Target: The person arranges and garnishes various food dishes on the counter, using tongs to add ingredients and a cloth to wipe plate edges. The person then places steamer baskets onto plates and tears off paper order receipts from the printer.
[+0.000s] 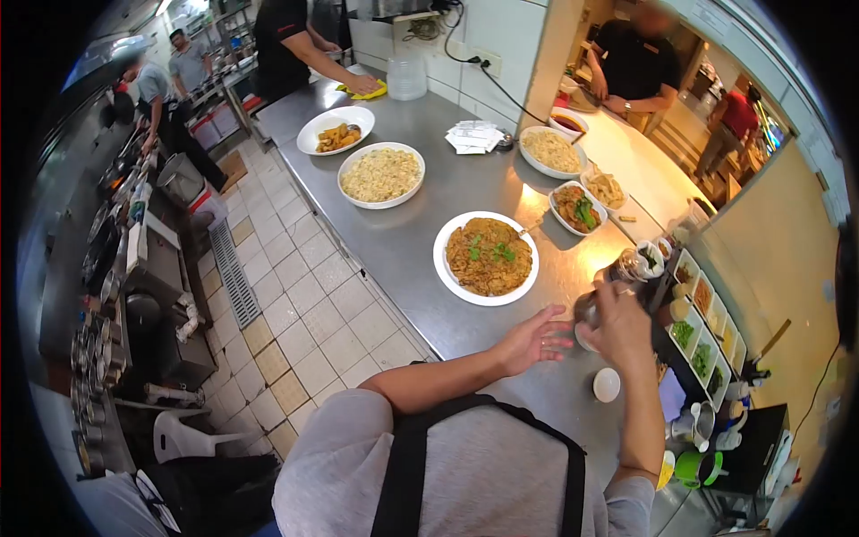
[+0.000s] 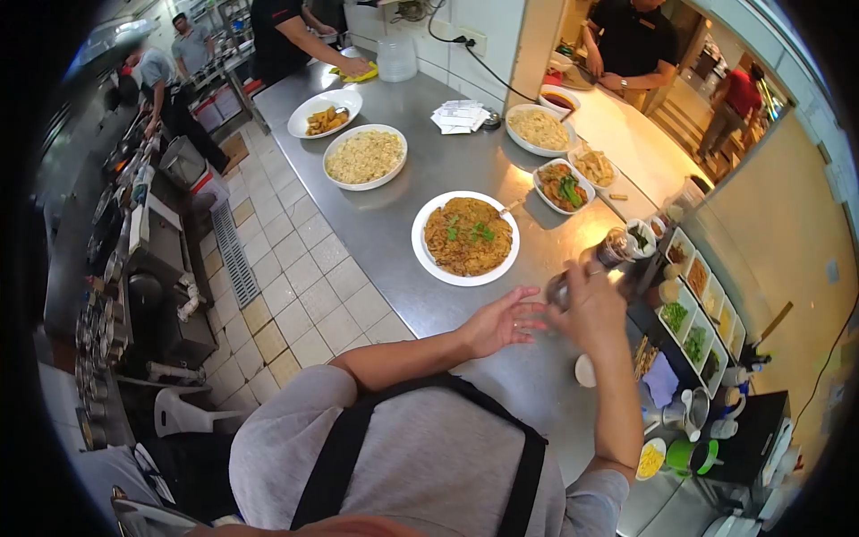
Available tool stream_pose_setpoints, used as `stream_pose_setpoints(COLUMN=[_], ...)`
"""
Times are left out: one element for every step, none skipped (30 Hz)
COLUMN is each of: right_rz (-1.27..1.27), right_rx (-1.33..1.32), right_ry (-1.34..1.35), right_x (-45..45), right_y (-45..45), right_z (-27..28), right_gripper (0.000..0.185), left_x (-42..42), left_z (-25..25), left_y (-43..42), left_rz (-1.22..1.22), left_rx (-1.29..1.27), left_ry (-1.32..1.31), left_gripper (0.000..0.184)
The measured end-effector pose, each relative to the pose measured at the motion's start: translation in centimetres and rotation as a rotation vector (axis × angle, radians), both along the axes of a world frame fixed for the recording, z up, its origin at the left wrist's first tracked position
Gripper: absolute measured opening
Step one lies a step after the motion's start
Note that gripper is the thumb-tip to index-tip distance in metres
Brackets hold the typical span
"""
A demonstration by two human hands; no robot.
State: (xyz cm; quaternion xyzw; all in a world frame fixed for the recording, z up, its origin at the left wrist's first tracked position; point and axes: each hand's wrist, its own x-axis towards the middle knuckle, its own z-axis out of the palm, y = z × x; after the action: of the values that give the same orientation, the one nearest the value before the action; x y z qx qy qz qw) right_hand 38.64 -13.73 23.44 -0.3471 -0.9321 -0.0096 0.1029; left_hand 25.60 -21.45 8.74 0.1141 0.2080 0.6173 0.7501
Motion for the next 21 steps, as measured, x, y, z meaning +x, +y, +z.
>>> stream_pose_setpoints(right_rz=[0.048, 0.087, 0.087, 0.063, 0.039, -0.003, 0.006, 0.021, 0.046, 0.082, 0.029, -0.012, -0.041, -0.09, -0.131, -0.166, -0.22, -0.27, -0.313, -0.417, -0.519], right_rx=[-0.07, -0.146, -0.142, -0.142, -0.206, -0.277, -0.284, -0.281, -0.175, -0.061, -0.048, -0.033, -0.017, -0.065, -0.111, -0.153, -0.13, -0.107, -0.084, -0.073, -0.061], right_ry=[-0.015, -0.028, -0.024, -0.023, 0.019, 0.066, 0.105, 0.146, 0.216, 0.278, 0.243, 0.209, 0.175, 0.211, 0.249, 0.29, 0.364, 0.437, 0.508, 0.513, 0.517], right_x=[0.1, 0.4, 0.7, 1.4, 2.4, 3.6, 4.7, 5.9, 6.8, 7.8, 8.8, 9.7, 10.5, 11.2, 11.8, 12.5, 13.4, 14.5, 15.7, 17.1, 18.8], right_y=[-1.7, -3.1, -4.2, -5.0, -5.2, -5.2, -5.3, -5.5, -6.1, -6.6, -7.1, -7.5, -7.9, -8.2, -8.4, -8.6, -8.7, -8.8, -8.9, -8.8, -8.5], right_z=[0.0, -0.3, -1.0, -2.0, -2.8, -3.7, -4.5, -5.3, -6.6, -7.9, -8.6, -9.2, -9.5, -9.7, -9.9, -10.0, -9.9, -9.6, -9.4, -9.7, -10.4], right_gripper=[0.052, 0.052, 0.057, 0.062, 0.055, 0.047, 0.039, 0.03, 0.027, 0.024, 0.023, 0.023, 0.023, 0.021, 0.019, 0.018, 0.018, 0.018, 0.019, 0.019, 0.019], left_x=[0.6, 1.3, 2.1, 2.7, 3.0, 3.4, 4.1, 4.3, 4.7, 5.2, 6.2, 7.1, 7.9, 8.5, 8.9, 9.3, 9.8, 10.1, 10.4, 10.7, 11.1], left_z=[0.4, 0.8, 1.1, 1.3, 1.1, -2.2, -1.9, -1.3, -2.0, -2.7, -1.8, -1.5, -1.2, -1.1, -1.8, -2.3, -2.5, -2.7, -2.6, -2.4, -2.3], left_y=[-0.1, -0.2, -0.2, -0.9, -1.7, -1.0, -1.2, -1.7, -1.8, -1.8, -2.0, -2.0, -2.1, -1.9, -1.7, -1.5, -1.2, -1.0, -0.9, -0.8, -0.6], left_rz=[-0.015, -0.039, -0.079, -0.09, -0.124, -0.241, -0.233, -0.278, -0.303, -0.344, -0.353, -0.395, -0.425, -0.447, -0.491, -0.508, -0.521, -0.528, -0.551, -0.57, -0.587], left_rx=[0.022, 0.038, 0.047, 0.024, -0.004, 0.032, -0.005, -0.006, -0.044, -0.063, -0.139, -0.148, -0.153, -0.157, -0.127, -0.125, -0.122, -0.12, -0.107, -0.091, -0.075], left_ry=[-0.033, -0.069, -0.106, -0.059, -0.02, -0.128, -0.102, -0.023, 0.007, 0.007, 0.058, 0.078, 0.099, 0.12, 0.132, 0.117, 0.102, 0.085, 0.088, 0.09, 0.092], left_gripper=[0.044, 0.046, 0.048, 0.047, 0.047, 0.045, 0.044, 0.044, 0.046, 0.046, 0.047, 0.047, 0.047, 0.047, 0.048, 0.048, 0.048, 0.049, 0.049, 0.049, 0.05])
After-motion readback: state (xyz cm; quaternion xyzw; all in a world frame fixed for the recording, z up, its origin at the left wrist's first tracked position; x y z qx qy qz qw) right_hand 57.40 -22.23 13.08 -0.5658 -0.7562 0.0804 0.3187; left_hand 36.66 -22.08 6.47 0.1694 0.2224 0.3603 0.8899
